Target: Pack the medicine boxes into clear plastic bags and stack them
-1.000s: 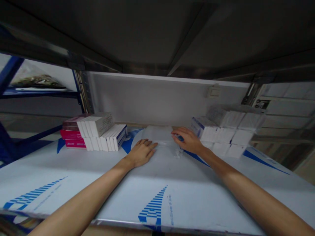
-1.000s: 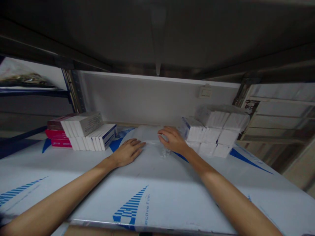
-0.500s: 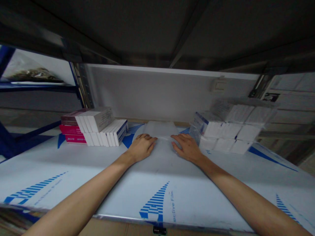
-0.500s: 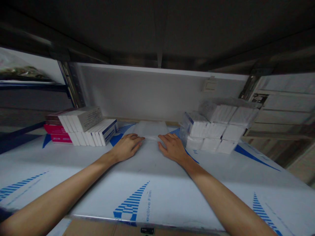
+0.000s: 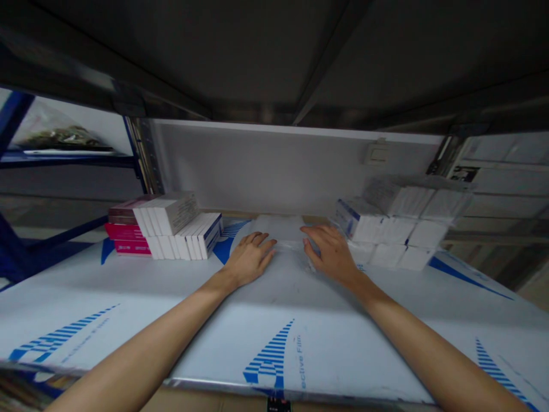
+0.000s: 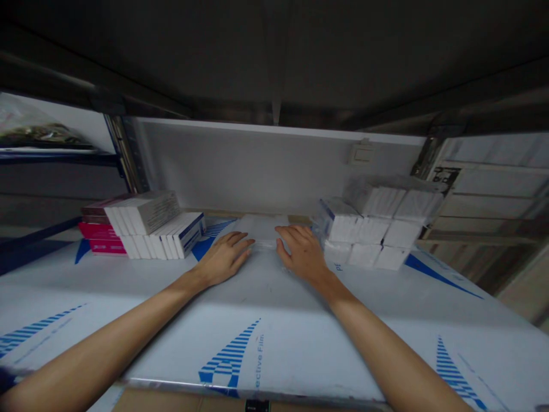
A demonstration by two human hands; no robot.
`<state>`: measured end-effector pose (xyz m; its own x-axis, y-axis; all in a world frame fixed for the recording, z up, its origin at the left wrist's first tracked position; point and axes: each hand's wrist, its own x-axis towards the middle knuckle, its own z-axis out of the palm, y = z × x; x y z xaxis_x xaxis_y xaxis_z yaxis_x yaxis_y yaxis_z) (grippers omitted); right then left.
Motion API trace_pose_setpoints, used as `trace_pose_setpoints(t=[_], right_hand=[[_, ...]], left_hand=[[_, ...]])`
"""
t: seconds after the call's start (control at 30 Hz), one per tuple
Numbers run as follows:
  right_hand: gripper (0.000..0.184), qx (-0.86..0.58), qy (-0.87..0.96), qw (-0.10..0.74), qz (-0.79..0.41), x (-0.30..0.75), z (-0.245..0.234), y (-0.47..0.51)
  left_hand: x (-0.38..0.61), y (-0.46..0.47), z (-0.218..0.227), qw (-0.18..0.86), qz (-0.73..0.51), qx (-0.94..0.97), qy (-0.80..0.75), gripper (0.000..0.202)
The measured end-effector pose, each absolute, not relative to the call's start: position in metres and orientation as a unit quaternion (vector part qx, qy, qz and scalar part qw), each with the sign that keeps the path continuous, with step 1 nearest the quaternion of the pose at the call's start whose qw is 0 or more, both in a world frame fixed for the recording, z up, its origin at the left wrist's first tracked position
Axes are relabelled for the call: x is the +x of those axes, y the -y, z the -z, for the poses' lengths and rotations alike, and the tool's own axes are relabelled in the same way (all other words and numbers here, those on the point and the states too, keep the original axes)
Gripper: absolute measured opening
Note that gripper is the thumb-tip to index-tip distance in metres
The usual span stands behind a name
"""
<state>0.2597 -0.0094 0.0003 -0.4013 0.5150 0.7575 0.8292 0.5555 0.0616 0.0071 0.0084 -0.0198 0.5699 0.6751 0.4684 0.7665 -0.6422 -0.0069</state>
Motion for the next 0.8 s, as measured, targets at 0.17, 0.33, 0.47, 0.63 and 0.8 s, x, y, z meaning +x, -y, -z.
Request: trace_pose_setpoints(t=[0.17,0.33,0.47,0.63,0.8], right_hand=[[0.033,-0.396,0.837,0.321,0.199,0.257,-0.001,0.014],[0.032,-0.412,0.81,0.358,0.213,0.244,-0.006,0.017],[0.038,-0.482,0.783,0.334,0.208,0.252,0.01,0.002],[0.032,-0.54,0.761,0.345,0.1,0.278,0.033,-0.017],[0.019,-0.549,0.744,0.376,0.063,0.282,0.038,-0.023]], left_hand=[[0.006,-0.013,0.029,0.097,0.222,-0.867,0.435,0.044],[0.004,-0.013,0.032,0.085,0.19,-0.868,0.45,0.048],[0.005,-0.013,0.033,0.075,0.185,-0.871,0.448,0.047],[0.008,-0.014,0.031,0.094,0.207,-0.859,0.458,0.044],[0.009,-0.011,0.021,0.084,0.23,-0.849,0.469,0.035]])
